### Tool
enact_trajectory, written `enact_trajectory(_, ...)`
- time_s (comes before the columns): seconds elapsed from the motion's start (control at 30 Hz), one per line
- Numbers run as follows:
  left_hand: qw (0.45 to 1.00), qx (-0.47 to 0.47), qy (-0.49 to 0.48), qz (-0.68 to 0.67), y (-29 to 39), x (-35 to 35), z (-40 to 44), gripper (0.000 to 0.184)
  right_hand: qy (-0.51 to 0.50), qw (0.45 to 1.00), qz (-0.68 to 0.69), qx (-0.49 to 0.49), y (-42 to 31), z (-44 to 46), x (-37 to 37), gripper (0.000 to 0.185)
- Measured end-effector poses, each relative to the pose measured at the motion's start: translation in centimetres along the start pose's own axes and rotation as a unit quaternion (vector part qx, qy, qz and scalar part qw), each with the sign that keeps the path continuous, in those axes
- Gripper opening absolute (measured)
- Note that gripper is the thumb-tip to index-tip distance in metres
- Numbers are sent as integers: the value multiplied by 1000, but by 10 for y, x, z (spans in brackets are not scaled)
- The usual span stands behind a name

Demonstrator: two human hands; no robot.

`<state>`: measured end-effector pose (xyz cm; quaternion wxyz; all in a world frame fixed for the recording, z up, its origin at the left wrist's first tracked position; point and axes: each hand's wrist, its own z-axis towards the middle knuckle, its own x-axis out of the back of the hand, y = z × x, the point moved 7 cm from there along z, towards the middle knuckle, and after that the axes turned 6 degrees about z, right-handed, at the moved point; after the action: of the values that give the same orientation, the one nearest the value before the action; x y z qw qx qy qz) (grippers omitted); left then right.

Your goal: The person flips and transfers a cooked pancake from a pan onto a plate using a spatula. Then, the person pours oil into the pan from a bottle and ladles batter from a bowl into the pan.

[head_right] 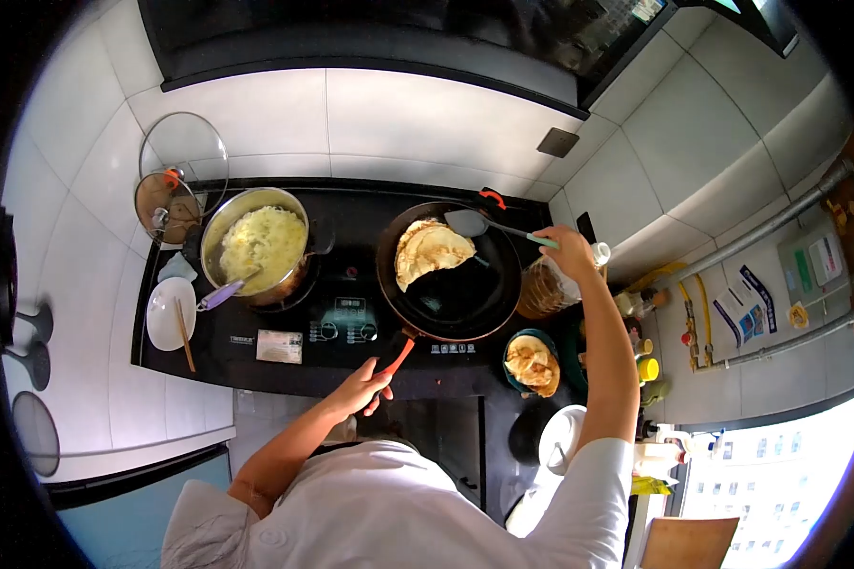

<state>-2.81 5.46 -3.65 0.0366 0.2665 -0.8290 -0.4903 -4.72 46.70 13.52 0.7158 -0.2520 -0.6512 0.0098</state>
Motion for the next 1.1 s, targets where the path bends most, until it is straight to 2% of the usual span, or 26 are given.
enact_trajectory(0.07,1000,-2,0,0,0,0,0,71,-31,999,12,-20,-2,11,2,29)
enact_trajectory(0.23,1000,-1,17,14,-5,1,3,68,-53,998,27,10,8,44,-5,29)
enact_trajectory(0.43,1000,1,20,9,-8,2,4,64,-124,984,112,58,18,55,9,28)
enact_trajectory(0.53,1000,1,6,5,1,0,0,65,-152,981,112,49,15,57,18,26)
enact_trajectory(0.63,1000,-6,4,-5,6,-4,-2,68,-209,964,145,-74,21,55,16,27)
enact_trajectory(0.73,1000,0,-2,1,3,-2,1,71,-221,954,172,-104,31,60,-3,26)
enact_trajectory(0.83,1000,8,-6,0,5,-3,-2,71,-228,954,173,-91,29,61,-13,25)
enact_trajectory(0.93,1000,7,7,3,-1,-1,0,69,-195,970,143,-29,38,70,-26,25)
enact_trajectory(1.03,1000,-2,15,0,0,0,0,66,-185,976,104,-43,31,70,-24,25)
enact_trajectory(1.1,1000,-2,14,-3,0,0,-1,65,-202,968,146,-39,34,68,-24,25)
